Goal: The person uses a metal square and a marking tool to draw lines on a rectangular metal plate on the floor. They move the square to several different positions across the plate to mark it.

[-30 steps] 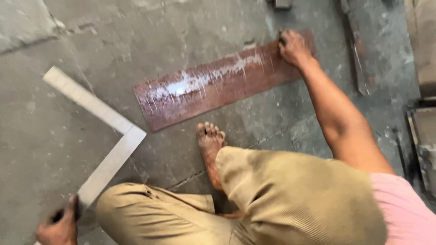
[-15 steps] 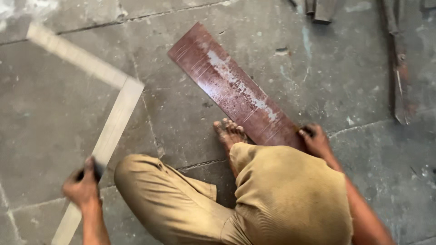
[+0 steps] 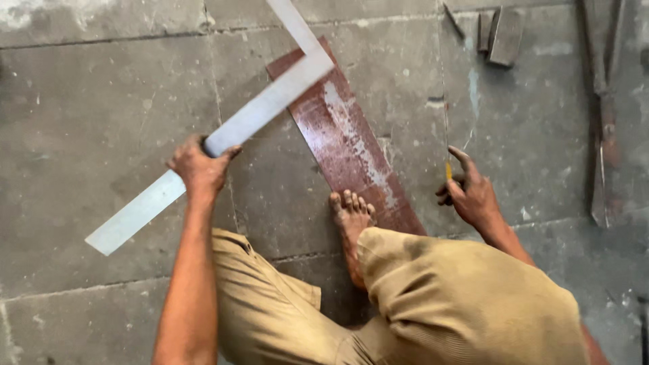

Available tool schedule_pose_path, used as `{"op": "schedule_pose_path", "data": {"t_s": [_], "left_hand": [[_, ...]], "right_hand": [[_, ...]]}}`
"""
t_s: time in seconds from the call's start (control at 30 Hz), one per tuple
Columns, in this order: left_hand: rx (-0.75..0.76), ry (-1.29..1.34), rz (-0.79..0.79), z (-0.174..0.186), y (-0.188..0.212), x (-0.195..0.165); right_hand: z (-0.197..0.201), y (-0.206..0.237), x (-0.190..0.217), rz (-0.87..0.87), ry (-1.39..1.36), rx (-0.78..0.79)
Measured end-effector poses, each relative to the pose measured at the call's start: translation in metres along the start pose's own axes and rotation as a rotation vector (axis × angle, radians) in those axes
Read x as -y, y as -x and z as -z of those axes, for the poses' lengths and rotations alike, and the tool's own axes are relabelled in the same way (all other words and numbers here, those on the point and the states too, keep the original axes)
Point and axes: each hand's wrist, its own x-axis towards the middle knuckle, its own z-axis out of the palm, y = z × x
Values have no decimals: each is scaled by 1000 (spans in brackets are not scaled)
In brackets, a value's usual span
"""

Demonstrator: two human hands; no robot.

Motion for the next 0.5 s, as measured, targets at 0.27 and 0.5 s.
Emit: {"op": "schedule_pose_path", "data": {"t_s": [0.27,0.5], "left_hand": [[114,-76,-144,-42,-52,-3],[274,-107,-105,-47,-71,3]], "right_hand": [[-34,-133,105,308,150,131],[-96,-215,132,610,113,-72]]}}
